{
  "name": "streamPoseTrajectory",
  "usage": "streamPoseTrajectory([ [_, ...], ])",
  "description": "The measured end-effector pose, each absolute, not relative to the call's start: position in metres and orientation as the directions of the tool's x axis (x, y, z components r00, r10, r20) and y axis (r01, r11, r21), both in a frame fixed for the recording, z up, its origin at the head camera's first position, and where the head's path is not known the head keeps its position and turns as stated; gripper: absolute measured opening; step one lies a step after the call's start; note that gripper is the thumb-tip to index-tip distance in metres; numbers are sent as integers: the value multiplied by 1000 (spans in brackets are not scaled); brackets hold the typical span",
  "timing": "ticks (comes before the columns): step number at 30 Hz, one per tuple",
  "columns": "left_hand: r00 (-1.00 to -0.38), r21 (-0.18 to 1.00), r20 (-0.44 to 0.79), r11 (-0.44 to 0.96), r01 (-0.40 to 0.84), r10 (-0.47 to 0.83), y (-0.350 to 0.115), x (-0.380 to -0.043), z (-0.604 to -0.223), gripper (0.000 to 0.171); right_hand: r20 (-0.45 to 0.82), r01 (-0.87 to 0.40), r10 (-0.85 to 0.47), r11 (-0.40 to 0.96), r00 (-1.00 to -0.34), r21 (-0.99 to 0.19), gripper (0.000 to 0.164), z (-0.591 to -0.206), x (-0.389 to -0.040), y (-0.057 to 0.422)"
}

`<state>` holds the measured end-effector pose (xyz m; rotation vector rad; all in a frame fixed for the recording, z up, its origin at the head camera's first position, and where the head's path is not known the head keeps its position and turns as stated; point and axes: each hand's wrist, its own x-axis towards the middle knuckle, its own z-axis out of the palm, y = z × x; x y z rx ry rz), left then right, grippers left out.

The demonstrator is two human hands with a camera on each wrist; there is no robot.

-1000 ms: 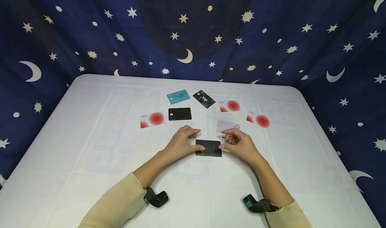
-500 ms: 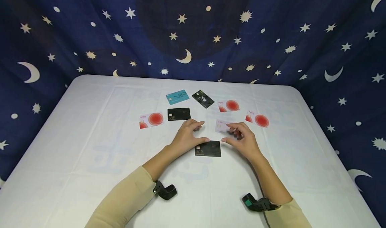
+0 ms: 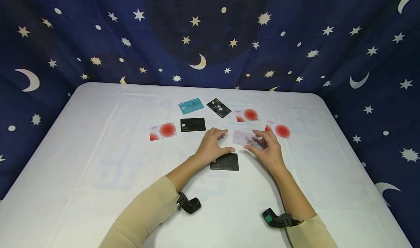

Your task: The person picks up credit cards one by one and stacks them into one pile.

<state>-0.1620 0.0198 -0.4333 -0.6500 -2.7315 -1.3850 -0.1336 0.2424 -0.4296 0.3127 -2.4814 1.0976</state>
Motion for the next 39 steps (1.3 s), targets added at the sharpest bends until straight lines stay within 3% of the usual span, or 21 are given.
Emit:
streamPoseTrajectory([
  [18, -939, 714, 133, 626, 314, 319, 50, -177, -428, 69, 279, -113, 84, 776, -956, -620, 62, -429, -139, 252],
  [29, -936, 579, 130, 741, 339, 327, 57, -179, -430, 69, 204, -51, 80, 823, -976, -566, 65, -430, -139, 253],
  [39, -925, 477, 75, 801, 362, 373, 53, -182, -427, 65, 170, -55, 52, 819, -984, -571, 58, -431, -139, 251],
])
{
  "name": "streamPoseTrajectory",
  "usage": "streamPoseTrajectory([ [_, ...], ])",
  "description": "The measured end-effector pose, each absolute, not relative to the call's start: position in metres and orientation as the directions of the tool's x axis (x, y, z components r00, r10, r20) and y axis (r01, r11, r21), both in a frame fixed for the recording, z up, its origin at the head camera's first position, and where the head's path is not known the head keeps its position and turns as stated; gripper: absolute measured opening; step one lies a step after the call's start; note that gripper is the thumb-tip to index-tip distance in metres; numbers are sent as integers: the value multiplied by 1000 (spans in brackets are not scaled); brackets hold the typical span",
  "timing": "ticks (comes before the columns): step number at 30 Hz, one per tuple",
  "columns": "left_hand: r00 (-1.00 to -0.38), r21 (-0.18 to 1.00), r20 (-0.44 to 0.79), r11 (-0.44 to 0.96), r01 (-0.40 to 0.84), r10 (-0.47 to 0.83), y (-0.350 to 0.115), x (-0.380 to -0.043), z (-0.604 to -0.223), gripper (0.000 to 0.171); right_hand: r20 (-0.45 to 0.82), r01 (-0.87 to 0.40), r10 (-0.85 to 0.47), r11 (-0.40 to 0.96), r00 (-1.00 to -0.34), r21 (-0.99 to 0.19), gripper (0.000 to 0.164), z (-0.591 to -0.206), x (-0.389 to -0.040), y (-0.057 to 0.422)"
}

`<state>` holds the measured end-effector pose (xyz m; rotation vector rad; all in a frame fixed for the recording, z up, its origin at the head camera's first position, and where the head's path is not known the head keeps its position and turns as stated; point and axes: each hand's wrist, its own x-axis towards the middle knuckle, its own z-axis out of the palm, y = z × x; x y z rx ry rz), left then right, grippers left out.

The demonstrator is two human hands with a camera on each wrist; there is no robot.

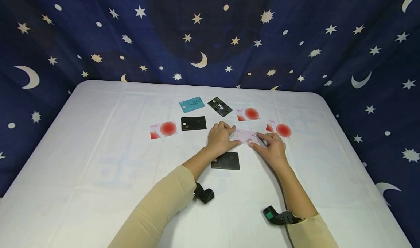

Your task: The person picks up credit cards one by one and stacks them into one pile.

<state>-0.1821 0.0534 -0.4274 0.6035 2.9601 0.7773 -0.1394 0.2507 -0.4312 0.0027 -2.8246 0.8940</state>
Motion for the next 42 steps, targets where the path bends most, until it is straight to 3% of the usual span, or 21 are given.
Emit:
streamPoseTrajectory([
  [15, -928, 544, 90, 763, 349, 360, 52, -184, -429, 62, 104, -17, 52, 819, -993, -573, 58, -429, -143, 251],
  [34, -941, 614, 140, 719, 325, 307, 53, -182, -432, 64, 155, -50, 74, 738, -985, -673, 53, -431, -145, 250],
  [42, -920, 664, 99, 664, 345, 379, 47, -186, -432, 68, 167, -62, 77, 713, -983, -698, 55, -432, -143, 250],
])
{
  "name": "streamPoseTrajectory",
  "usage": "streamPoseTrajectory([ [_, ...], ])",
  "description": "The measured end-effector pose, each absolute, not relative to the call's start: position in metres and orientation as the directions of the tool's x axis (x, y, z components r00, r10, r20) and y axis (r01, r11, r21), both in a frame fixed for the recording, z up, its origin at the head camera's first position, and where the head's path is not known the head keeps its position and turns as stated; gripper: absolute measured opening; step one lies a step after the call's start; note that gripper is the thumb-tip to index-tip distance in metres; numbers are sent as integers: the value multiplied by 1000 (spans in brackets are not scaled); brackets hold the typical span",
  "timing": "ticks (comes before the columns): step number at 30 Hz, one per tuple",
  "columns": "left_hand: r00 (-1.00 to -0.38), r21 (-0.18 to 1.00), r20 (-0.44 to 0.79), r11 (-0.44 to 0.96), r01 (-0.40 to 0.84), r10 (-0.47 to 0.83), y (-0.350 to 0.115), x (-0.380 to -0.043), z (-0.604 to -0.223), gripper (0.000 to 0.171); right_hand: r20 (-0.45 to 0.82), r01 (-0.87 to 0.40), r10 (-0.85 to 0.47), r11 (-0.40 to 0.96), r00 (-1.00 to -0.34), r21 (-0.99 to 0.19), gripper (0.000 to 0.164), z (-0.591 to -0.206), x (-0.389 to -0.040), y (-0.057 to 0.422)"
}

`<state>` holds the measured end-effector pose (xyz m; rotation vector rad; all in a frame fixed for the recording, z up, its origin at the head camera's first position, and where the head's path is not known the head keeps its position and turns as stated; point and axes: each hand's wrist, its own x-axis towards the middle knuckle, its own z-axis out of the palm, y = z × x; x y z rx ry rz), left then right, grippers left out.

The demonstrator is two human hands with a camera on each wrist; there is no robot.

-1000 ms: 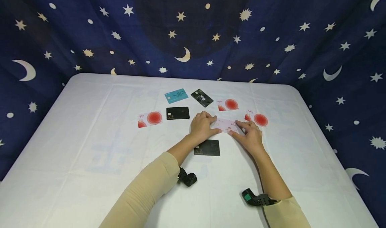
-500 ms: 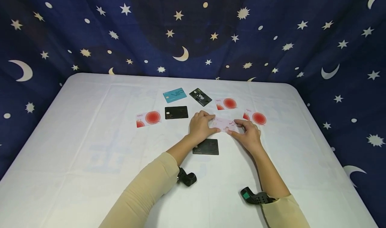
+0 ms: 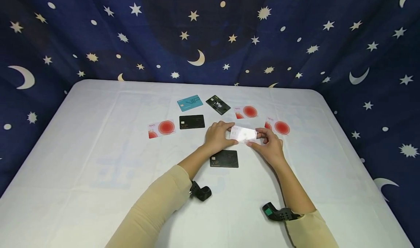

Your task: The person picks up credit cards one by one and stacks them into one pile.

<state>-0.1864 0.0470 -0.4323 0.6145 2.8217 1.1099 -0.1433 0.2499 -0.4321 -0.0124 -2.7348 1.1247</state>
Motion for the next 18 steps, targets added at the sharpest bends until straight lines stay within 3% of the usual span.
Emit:
streamPoseTrajectory([
  [8, -911, 682, 69, 647, 341, 407, 39, -188, -429, 72, 130, -64, 40, 707, -991, -704, 62, -431, -145, 248],
  [18, -901, 763, 116, 542, 351, 419, 30, -185, -433, 75, 252, -212, -27, 629, -967, -748, 60, -435, -141, 249],
])
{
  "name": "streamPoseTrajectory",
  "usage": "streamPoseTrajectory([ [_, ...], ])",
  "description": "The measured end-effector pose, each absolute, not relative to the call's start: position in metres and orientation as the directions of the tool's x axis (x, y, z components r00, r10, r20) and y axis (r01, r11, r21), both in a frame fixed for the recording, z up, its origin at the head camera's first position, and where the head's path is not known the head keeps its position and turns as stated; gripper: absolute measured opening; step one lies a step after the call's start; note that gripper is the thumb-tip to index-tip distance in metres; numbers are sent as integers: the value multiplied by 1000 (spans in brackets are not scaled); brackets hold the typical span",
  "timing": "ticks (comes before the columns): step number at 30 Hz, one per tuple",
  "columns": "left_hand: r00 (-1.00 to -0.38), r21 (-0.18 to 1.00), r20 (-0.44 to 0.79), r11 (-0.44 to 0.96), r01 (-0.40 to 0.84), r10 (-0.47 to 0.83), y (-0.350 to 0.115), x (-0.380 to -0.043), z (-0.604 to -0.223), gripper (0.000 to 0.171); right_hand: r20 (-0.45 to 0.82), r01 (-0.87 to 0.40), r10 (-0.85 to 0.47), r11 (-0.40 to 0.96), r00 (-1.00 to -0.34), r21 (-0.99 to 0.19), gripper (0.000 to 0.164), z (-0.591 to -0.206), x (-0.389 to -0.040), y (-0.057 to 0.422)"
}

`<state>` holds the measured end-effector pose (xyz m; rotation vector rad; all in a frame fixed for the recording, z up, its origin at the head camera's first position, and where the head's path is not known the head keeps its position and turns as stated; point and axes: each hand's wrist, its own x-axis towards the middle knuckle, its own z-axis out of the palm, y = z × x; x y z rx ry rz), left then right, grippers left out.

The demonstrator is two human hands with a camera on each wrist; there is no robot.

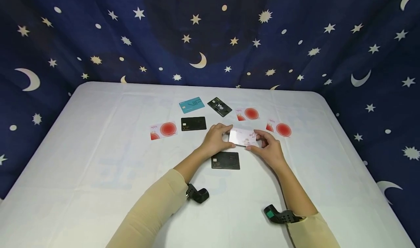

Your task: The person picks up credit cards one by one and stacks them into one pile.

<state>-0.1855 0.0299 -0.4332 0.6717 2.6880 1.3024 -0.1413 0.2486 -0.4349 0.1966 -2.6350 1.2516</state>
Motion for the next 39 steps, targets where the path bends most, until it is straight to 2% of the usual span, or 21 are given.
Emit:
streamPoseTrajectory([
  [6, -908, 785, 144, 514, 347, 394, 26, -183, -435, 70, 256, -236, -59, 622, -965, -746, 60, -435, -139, 248],
  [18, -907, 807, 140, 485, 337, 397, 14, -177, -434, 67, 183, -173, -49, 625, -982, -762, 60, -431, -134, 243],
  [26, -902, 822, 177, 445, 355, 394, 5, -170, -436, 68, 173, -180, -64, 548, -983, -817, 59, -431, -131, 238],
  [39, -910, 810, 158, 478, 341, 383, -5, -161, -435, 67, 154, -185, -103, 488, -983, -853, 55, -433, -128, 233],
])
